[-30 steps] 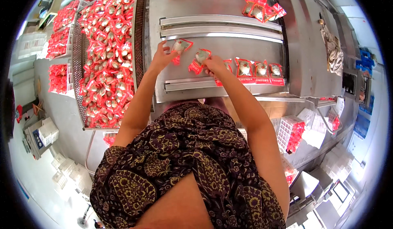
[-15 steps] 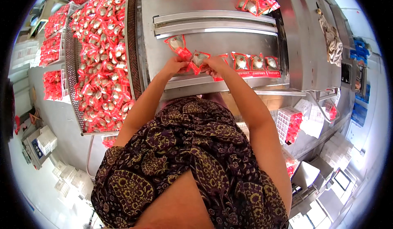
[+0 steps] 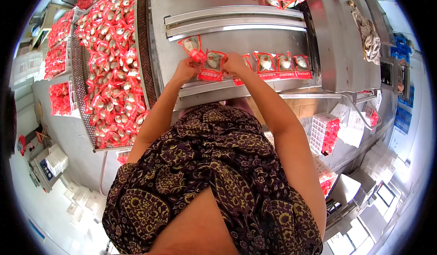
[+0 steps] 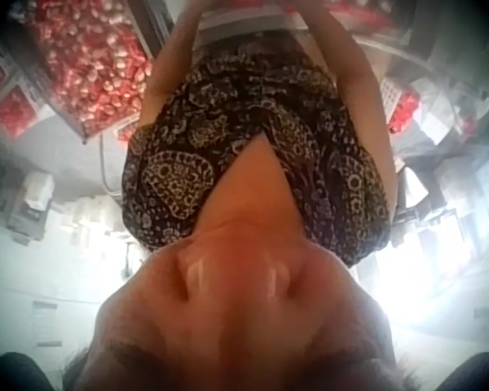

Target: The person places vacuum-sealed bags onto a metal tray, slides the tray into a processing machine, and then transfers the bags from a tray into a white plastic crate by hand.

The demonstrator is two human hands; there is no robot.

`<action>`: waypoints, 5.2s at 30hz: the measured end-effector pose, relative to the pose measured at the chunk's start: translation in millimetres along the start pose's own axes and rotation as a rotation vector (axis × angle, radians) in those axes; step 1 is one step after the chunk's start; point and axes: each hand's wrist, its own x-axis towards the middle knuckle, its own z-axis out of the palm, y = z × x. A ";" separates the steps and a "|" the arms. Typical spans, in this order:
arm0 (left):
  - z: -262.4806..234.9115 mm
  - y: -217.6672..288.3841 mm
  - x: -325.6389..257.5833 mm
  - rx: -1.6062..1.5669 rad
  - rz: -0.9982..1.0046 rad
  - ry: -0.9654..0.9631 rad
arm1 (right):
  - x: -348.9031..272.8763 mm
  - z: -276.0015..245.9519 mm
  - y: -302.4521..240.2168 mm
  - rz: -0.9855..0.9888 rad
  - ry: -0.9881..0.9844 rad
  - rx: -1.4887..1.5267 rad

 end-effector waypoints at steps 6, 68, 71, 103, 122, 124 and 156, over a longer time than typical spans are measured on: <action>0.9 2.5 -2.1 -0.103 0.056 -0.020 | 3.7 8.3 -6.6 -0.080 0.084 -0.043; -72.5 8.2 -50.9 -0.378 -0.274 -0.042 | 16.1 29.2 -82.6 0.006 -0.166 0.177; -71.0 9.3 -56.6 -0.364 -0.263 -0.086 | 23.8 46.1 -79.3 0.150 -0.276 0.345; -29.5 34.4 -117.2 0.756 0.114 0.350 | -101.0 25.6 -24.3 -0.733 0.173 -0.382; 141.8 53.0 -44.8 1.058 1.023 -0.061 | -235.8 -20.8 64.9 -0.120 0.360 -0.029; 142.6 60.8 -51.2 1.084 1.026 -0.115 | -248.7 -27.1 79.0 -0.065 0.331 0.001; 337.9 78.4 -42.1 0.940 1.029 0.205 | -338.3 -134.4 325.0 0.083 0.226 0.383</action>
